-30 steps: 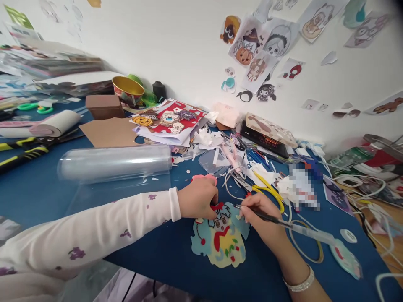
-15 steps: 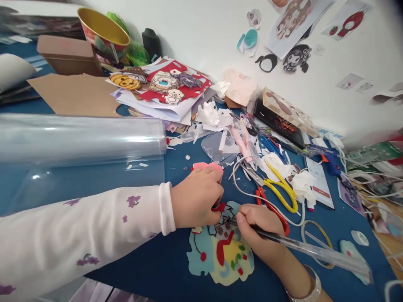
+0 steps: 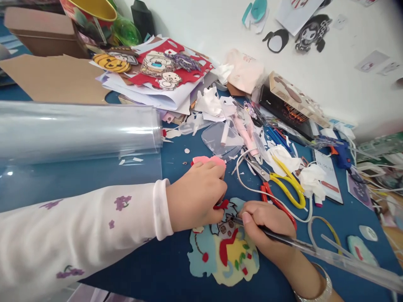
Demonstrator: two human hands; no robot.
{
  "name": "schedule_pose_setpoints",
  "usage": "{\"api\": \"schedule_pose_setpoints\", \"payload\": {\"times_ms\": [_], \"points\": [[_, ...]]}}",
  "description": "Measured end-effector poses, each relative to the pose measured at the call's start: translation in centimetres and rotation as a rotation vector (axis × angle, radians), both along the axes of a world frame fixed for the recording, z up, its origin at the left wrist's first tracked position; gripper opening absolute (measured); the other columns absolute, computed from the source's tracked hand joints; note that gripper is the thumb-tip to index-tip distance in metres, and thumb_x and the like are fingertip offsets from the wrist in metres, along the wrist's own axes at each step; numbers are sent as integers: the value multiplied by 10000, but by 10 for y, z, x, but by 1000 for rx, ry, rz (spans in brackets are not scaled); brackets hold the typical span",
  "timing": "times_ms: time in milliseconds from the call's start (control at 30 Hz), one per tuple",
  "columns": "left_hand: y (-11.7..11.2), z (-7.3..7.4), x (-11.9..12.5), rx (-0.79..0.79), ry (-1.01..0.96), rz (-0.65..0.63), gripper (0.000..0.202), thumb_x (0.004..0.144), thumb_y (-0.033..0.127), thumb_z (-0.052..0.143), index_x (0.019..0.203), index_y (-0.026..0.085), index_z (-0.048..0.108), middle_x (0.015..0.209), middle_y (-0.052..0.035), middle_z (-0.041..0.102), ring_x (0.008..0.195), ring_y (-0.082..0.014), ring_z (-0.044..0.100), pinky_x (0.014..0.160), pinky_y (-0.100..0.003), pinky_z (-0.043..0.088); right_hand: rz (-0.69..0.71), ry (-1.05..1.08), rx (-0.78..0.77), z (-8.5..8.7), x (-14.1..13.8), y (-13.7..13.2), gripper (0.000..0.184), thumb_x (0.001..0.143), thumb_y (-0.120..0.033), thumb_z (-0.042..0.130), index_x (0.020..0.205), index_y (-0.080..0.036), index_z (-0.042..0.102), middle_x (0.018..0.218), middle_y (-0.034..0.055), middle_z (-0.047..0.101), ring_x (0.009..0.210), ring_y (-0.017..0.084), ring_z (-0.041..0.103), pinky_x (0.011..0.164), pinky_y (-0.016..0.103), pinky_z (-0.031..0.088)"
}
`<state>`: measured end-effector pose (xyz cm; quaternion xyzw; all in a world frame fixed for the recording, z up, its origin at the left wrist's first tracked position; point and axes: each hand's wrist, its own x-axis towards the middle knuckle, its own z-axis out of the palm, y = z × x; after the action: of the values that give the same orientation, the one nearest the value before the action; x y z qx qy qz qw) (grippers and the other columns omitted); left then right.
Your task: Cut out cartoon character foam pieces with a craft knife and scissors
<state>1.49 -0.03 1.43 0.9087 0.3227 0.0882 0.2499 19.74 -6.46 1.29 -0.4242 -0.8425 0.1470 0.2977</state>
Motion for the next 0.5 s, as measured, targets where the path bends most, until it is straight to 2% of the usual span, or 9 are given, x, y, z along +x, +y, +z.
{"api": "schedule_pose_setpoints", "payload": {"times_ms": [200,500], "points": [[0,0,0,15,13,-7,122,682,284,613,637,177,573,815,-28,482,775,-181,431,664,-333,315,2,59,-33,-2,2,0,343,827,-49,420,571,-228,278,497,-42,451,464,98,461,447,232,367],[0,0,0,4,11,-3,127,693,281,612,632,178,568,826,-28,488,792,-187,451,676,-338,329,7,23,-51,-1,3,-1,329,828,-47,408,579,-226,287,518,-28,493,485,108,507,460,241,387]]}}
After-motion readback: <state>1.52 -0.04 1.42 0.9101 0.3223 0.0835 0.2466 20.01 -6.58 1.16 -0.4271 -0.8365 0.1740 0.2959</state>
